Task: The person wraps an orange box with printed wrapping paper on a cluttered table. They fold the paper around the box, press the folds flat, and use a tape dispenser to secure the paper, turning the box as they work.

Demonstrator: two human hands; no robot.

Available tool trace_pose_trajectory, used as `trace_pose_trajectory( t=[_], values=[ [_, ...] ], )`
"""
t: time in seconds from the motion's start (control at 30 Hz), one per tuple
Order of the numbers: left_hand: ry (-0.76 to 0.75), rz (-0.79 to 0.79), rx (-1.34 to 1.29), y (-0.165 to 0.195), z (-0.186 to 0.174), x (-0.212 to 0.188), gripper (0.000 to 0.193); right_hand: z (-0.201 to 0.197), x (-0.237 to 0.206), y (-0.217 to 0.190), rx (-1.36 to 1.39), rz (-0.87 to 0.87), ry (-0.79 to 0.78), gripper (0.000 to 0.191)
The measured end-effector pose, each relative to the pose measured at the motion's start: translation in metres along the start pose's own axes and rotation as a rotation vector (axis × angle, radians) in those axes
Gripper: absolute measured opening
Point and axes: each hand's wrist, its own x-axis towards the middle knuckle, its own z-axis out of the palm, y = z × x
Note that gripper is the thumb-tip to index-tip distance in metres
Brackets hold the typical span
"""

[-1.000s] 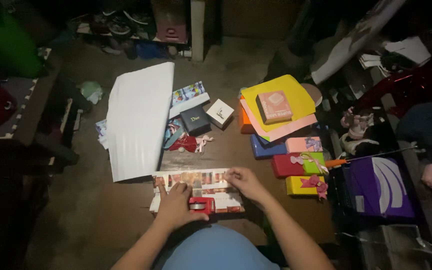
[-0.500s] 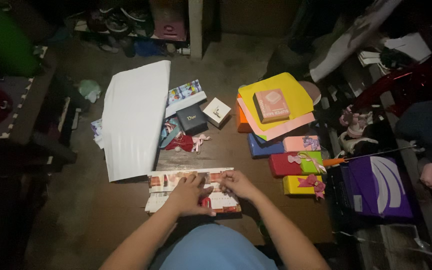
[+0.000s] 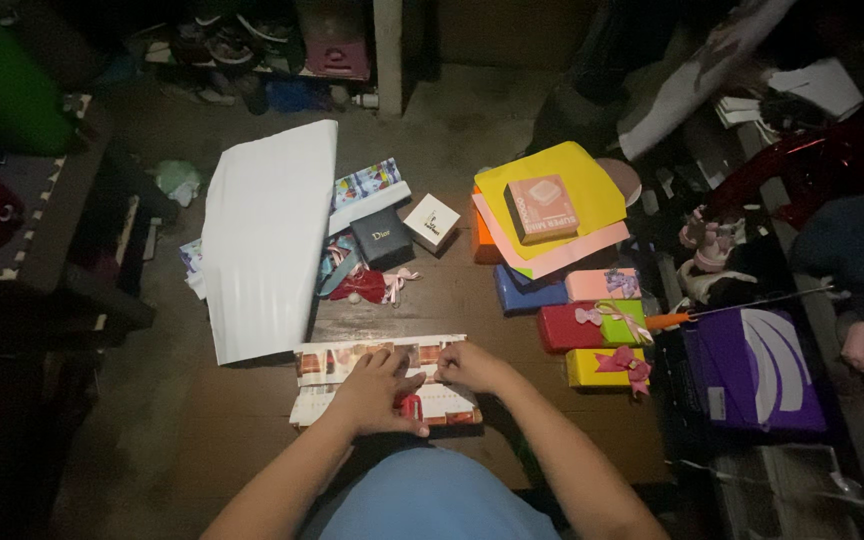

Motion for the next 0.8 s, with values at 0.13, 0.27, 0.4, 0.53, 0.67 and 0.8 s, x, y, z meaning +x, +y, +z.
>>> trace_pose_trajectory(
  t=[0.13, 0.27, 0.4, 0.53, 0.67, 0.8],
  values=[
    [-0.021, -0.010, 0.027, 0.000, 0.001, 0.001, 0.105, 0.004, 0.005, 0.001, -0.099, 0.013, 0.031, 0.019],
    [0.049, 0.021, -0.012, 0.000, 0.000, 0.000, 0.103, 0.005, 0.006, -0.002, -0.084, 0.051, 0.061, 0.021],
    [0.010, -0.011, -0.017, 0.004, -0.005, -0.003, 0.105, 0.007, 0.009, -0.007, -0.106, 0.106, 0.082, 0.025],
    [-0.045, -0.041, -0.014, 0.005, -0.007, -0.003, 0.107, 0.010, 0.013, -0.011, -0.154, 0.251, 0.068, 0.027],
    [0.011, -0.014, 0.003, 0.003, -0.003, 0.000, 0.110, 0.008, 0.016, -0.015, -0.272, 0.211, 0.097, 0.038],
    [0.031, -0.004, 0.040, 0.004, -0.001, 0.002, 0.115, -0.001, 0.023, -0.033, -0.358, 0.376, 0.010, 0.051]
  ],
)
